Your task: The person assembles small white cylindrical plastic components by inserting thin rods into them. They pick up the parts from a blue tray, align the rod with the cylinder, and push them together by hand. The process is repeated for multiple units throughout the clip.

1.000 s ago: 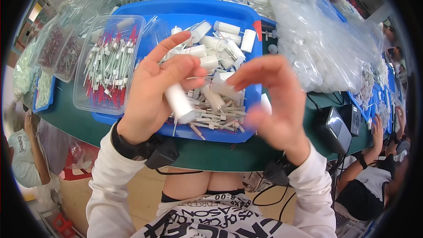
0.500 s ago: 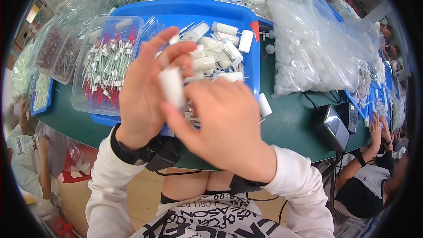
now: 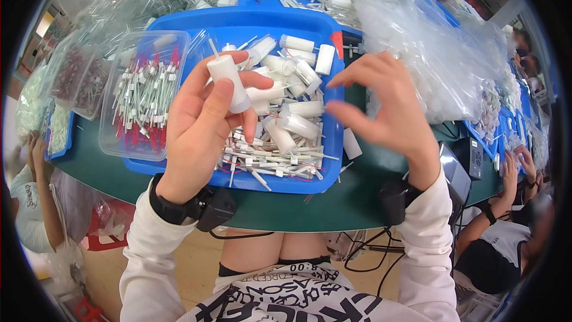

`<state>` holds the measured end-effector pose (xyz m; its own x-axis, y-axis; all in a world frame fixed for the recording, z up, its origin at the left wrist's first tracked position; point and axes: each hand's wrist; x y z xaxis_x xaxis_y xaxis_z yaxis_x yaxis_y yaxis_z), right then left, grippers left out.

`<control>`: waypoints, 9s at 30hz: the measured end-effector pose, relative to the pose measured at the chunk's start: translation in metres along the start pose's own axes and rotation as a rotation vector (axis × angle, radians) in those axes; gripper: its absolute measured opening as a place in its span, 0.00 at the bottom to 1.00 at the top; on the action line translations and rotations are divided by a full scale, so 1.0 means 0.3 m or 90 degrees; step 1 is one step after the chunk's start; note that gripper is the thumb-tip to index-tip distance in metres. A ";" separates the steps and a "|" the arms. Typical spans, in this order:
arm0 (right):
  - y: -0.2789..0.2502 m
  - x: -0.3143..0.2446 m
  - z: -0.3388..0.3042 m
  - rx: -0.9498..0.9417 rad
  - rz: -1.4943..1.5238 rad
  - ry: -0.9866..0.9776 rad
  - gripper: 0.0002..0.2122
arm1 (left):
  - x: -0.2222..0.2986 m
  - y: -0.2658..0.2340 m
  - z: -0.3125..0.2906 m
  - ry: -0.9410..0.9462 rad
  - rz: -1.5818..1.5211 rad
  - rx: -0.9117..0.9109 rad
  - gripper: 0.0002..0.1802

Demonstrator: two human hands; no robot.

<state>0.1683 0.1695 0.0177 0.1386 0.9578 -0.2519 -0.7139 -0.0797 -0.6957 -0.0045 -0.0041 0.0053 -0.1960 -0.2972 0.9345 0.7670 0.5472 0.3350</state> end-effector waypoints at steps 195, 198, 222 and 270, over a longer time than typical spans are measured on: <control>0.127 -0.186 -0.076 0.262 0.384 0.162 0.13 | -0.052 0.006 0.006 0.313 0.159 -0.071 0.15; 0.120 -0.192 -0.078 0.252 0.395 0.192 0.12 | -0.048 0.008 0.005 0.375 0.244 -0.073 0.15; 0.139 -0.176 -0.082 0.266 0.403 0.084 0.11 | -0.034 0.010 -0.014 0.200 0.156 -0.016 0.11; 0.025 -0.222 -0.048 0.083 0.605 0.417 0.25 | -0.049 0.018 0.006 0.264 0.118 -0.121 0.19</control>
<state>0.1635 0.1012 0.0195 -0.1894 0.1980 -0.9617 -0.7814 -0.6235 0.0255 0.0015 0.0046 -0.0064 0.1854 -0.5161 0.8362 0.8717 0.4793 0.1026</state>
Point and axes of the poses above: each hand's wrist, its own z-axis towards the middle knuckle, its own y-axis out of the palm, x = y × z, and after that the axes turned 15 degrees about x, right-handed
